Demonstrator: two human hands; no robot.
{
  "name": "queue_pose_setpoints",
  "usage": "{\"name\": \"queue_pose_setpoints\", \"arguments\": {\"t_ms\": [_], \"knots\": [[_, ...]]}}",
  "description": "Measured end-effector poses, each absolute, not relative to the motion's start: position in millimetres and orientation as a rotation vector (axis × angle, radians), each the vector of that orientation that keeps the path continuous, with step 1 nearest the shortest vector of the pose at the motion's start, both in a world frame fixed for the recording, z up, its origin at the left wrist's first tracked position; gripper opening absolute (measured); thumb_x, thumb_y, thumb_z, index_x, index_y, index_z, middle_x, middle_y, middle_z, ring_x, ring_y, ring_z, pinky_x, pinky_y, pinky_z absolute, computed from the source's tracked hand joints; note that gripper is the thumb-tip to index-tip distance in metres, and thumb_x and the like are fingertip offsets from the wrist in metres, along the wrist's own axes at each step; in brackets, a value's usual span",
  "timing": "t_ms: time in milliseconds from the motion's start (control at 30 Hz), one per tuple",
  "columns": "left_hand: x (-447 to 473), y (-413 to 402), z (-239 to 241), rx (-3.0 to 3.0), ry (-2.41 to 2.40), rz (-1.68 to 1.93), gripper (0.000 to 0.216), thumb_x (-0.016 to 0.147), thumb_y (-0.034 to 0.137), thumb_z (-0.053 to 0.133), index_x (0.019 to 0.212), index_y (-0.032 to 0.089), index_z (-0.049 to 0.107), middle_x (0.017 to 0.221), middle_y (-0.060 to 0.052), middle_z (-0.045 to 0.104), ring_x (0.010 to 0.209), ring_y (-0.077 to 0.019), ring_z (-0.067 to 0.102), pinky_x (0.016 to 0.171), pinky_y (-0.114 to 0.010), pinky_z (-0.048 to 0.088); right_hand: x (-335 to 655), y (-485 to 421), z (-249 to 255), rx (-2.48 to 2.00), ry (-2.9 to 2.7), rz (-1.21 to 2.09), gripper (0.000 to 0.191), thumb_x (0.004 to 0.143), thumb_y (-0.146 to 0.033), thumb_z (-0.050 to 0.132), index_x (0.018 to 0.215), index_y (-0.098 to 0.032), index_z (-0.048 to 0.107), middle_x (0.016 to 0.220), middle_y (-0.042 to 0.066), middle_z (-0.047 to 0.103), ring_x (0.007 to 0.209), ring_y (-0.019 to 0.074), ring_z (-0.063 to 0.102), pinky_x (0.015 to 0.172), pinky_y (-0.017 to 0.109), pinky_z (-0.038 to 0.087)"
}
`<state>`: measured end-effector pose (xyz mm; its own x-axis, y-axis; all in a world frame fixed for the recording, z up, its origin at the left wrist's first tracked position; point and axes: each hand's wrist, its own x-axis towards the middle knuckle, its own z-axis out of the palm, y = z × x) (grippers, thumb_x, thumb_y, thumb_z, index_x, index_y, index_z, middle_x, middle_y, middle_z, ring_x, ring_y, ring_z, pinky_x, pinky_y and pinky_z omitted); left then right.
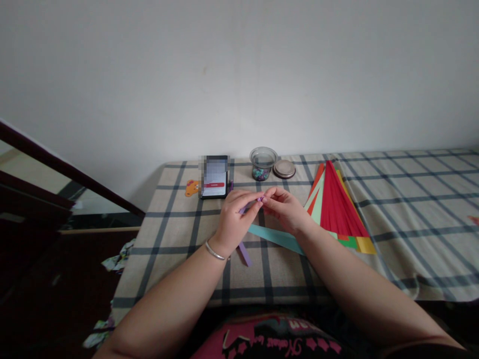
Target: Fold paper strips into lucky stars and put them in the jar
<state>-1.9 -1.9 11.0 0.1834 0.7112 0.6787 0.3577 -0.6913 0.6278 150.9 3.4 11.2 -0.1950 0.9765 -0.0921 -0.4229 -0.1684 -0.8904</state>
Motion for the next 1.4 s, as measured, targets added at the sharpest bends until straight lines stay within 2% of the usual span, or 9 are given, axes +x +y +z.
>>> {"name": "queue_pose_setpoints", "arguments": {"t_ms": [133,233,367,533,667,767,1067,1200,1400], "knots": [[-1.3,-1.1,7.1,2.019,1.054,1.509,0.017,0.086,0.020,0.061,0.102,0.020,0.067,0.097,-0.005,0.071,0.092,-0.0167,0.065,0.086,-0.034,0.051,151.0,3.5,11.4,-0.897,-0.930,1.568,0.036,0.052,-0.038,0.087,0.064,-0.018,0.060,0.060,-0.006,0.059,0.055,0.0063,0.052,0.052,0.019,0.043],[-1.2,-0.7,3.5,1.844,1.082,1.523,0.020,0.085,0.022,0.062,0.105,0.019,0.064,0.099,-0.006,0.070,0.091,-0.0165,0.065,0.086,-0.033,0.051,151.7,2.5,12.1,-0.922,-0.977,1.564,0.033,0.058,-0.042,0.083,0.066,-0.018,0.061,0.063,-0.004,0.060,0.058,0.0071,0.052,0.055,0.020,0.044],[-1.8,-0.4,1.0,1.788,1.088,1.495,0.009,0.085,0.024,0.062,0.090,0.018,0.065,0.091,-0.006,0.068,0.089,-0.0174,0.064,0.086,-0.033,0.050,153.0,0.7,14.2,-0.906,-1.026,1.580,0.030,0.064,-0.045,0.078,0.074,-0.020,0.065,0.069,-0.003,0.060,0.063,0.0093,0.055,0.058,0.022,0.049],[-2.4,0.2,-0.9,1.821,1.044,1.496,0.007,0.086,0.024,0.061,0.090,0.019,0.065,0.091,-0.005,0.068,0.089,-0.0174,0.063,0.087,-0.033,0.049,153.7,-1.1,15.6,-0.813,-1.035,1.624,0.030,0.067,-0.043,0.078,0.087,-0.023,0.067,0.074,-0.003,0.062,0.065,0.0094,0.058,0.059,0.023,0.054],[-2.3,1.4,0.7,1.883,0.936,1.513,0.004,0.086,0.021,0.062,0.088,0.020,0.065,0.089,-0.003,0.067,0.087,-0.0159,0.063,0.083,-0.032,0.049,153.9,-0.3,13.5,-0.812,-1.043,1.664,0.031,0.067,-0.046,0.077,0.081,-0.021,0.065,0.072,-0.002,0.064,0.063,0.0103,0.062,0.052,0.020,0.052],[-2.4,1.8,3.7,1.929,0.866,1.534,0.004,0.085,0.020,0.063,0.084,0.021,0.067,0.086,-0.002,0.067,0.085,-0.0152,0.063,0.079,-0.031,0.050,153.9,0.6,12.4,-0.807,-1.008,1.666,0.032,0.066,-0.047,0.078,0.075,-0.020,0.063,0.067,-0.003,0.065,0.061,0.0098,0.062,0.056,0.022,0.054],[-1.1,-0.6,7.6,1.909,0.882,1.508,0.003,0.084,0.022,0.065,0.084,0.021,0.067,0.088,-0.004,0.065,0.085,-0.0153,0.062,0.076,-0.030,0.052,152.6,1.2,13.4,-0.833,-0.982,1.639,0.035,0.057,-0.042,0.085,0.067,-0.020,0.060,0.060,-0.006,0.060,0.053,0.0066,0.054,0.054,0.021,0.047],[1.9,0.0,4.0,1.748,0.897,1.465,0.013,0.082,0.028,0.066,0.091,0.019,0.062,0.091,-0.004,0.064,0.081,-0.0133,0.063,0.070,-0.026,0.054,151.6,1.6,13.8,-0.851,-0.978,1.614,0.034,0.056,-0.041,0.085,0.067,-0.020,0.061,0.060,-0.006,0.058,0.053,0.0071,0.052,0.054,0.021,0.044],[3.9,1.8,-2.6,1.566,0.855,1.334,0.019,0.081,0.034,0.066,0.088,0.018,0.058,0.084,-0.002,0.064,0.079,-0.0127,0.065,0.074,-0.025,0.055,151.8,2.8,14.0,-0.874,-0.994,1.553,0.035,0.055,-0.042,0.085,0.068,-0.020,0.061,0.062,-0.005,0.059,0.056,0.0074,0.051,0.054,0.022,0.042]]}}
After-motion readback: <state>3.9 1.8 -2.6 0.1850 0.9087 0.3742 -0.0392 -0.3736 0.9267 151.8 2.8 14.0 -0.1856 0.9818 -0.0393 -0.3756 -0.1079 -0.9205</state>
